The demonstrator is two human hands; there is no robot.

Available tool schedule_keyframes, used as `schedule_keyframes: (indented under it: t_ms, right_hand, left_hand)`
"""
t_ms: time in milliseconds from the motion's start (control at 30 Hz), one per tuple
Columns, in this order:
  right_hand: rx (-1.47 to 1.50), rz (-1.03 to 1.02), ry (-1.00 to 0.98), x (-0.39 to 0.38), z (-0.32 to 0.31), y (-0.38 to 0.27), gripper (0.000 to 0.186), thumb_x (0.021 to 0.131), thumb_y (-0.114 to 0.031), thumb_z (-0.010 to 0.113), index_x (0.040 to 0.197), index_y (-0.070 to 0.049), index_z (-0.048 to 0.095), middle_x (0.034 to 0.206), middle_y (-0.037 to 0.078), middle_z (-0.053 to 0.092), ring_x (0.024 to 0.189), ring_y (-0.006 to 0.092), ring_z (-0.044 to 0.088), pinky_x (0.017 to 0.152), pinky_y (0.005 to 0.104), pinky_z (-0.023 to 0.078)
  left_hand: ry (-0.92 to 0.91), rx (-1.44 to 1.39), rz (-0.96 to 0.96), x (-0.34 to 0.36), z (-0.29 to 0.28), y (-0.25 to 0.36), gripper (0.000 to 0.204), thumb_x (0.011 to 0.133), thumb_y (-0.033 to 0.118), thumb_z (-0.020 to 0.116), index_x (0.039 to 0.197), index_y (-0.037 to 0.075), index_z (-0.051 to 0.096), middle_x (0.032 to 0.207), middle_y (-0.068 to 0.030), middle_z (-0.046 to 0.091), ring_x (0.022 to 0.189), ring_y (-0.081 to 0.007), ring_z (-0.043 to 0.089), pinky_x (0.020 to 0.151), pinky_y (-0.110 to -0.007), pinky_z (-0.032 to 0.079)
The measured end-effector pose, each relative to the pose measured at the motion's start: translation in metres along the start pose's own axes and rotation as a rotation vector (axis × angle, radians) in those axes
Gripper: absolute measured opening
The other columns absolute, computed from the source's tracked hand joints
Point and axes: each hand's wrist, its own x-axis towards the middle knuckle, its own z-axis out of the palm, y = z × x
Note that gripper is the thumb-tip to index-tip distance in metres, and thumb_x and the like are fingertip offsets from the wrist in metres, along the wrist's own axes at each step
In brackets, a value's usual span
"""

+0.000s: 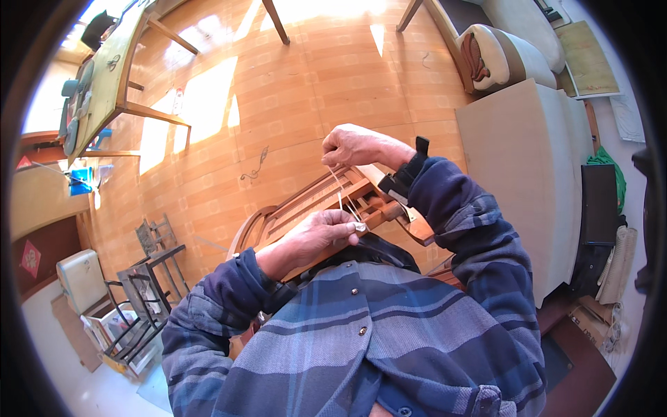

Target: The person wipes a wooden chair with a cloth, then retrieves a plastic bag and scissors from a nearby table. They cut a strip from the plastic bag, thread it through the chair's slats, and tie it to secure the chair. The chair is then placed upright.

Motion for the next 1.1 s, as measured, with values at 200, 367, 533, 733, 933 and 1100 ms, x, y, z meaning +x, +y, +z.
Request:
schedule_keyframes:
  t_ms: [200, 367, 533, 733, 933, 1100]
  right_hand:
    - [-0.193, -0.073, 0.076, -0.019, -0.024, -0.019, 0.026, 0.089, -0.027, 0.070, 0.091, -0.001, 0.073, 0.082, 0.020, 0.068, 0.079, 0.0368, 0.067, 0.073, 0.0449, 0.052]
    - [-0.191, -0.140, 0.152, -0.023, -0.022, -0.027, 0.026, 0.091, -0.027, 0.070, 0.092, -0.002, 0.073, 0.085, 0.020, 0.068, 0.082, 0.0391, 0.067, 0.076, 0.0471, 0.052]
    - [-0.092, -0.286, 0.230, -0.025, -0.026, -0.034, 0.025, 0.091, -0.025, 0.068, 0.088, -0.001, 0.073, 0.086, 0.021, 0.068, 0.082, 0.0398, 0.067, 0.076, 0.0473, 0.052]
    - [-0.171, -0.376, 0.709, -0.030, -0.015, -0.033, 0.027, 0.094, -0.025, 0.065, 0.091, 0.001, 0.069, 0.090, 0.022, 0.070, 0.085, 0.0422, 0.067, 0.079, 0.0484, 0.054]
    - [-0.388, 0.043, 0.110, -0.118, 0.020, -0.021, 0.021, 0.097, -0.017, 0.056, 0.100, -0.006, 0.073, 0.128, 0.029, 0.063, 0.091, 0.0464, 0.070, 0.082, 0.0538, 0.057]
    - [-0.059, 0.092, 0.431, -0.133, 0.095, -0.043, 0.044, 0.105, -0.023, 0.053, 0.145, -0.005, 0.048, 0.090, 0.027, 0.072, 0.085, 0.0441, 0.071, 0.074, 0.0559, 0.055]
  left_hand:
    - [0.070, 0.360, 0.076, -0.010, -0.005, 0.017, 0.019, 0.103, 0.022, 0.068, 0.103, 0.004, 0.074, 0.091, 0.0001, 0.069, 0.092, -0.0090, 0.062, 0.088, -0.027, 0.049]
    - [0.205, 0.227, 0.140, -0.013, 0.000, 0.026, 0.018, 0.099, 0.020, 0.074, 0.099, 0.002, 0.072, 0.132, -0.0093, 0.061, 0.111, -0.0158, 0.060, 0.100, -0.031, 0.048]
    - [0.296, 0.305, 0.175, 0.002, 0.010, 0.039, 0.020, 0.100, 0.020, 0.071, 0.103, 0.000, 0.073, 0.112, -0.0070, 0.070, 0.095, -0.0123, 0.064, 0.086, -0.027, 0.051]
    - [0.271, 0.137, 0.231, 0.010, 0.014, 0.036, 0.019, 0.104, 0.019, 0.065, 0.108, 0.001, 0.071, 0.097, -0.0042, 0.076, 0.081, -0.0071, 0.062, 0.075, -0.023, 0.049]
    - [0.246, -0.014, 0.319, 0.010, 0.002, 0.021, 0.015, 0.104, 0.016, 0.066, 0.104, 0.002, 0.072, 0.100, -0.0050, 0.077, 0.089, -0.0098, 0.068, 0.081, -0.024, 0.053]
    - [0.292, -0.043, 0.435, 0.019, -0.007, 0.027, 0.017, 0.100, 0.021, 0.071, 0.102, 0.004, 0.076, 0.095, -0.0019, 0.075, 0.088, -0.0075, 0.064, 0.079, -0.025, 0.049]
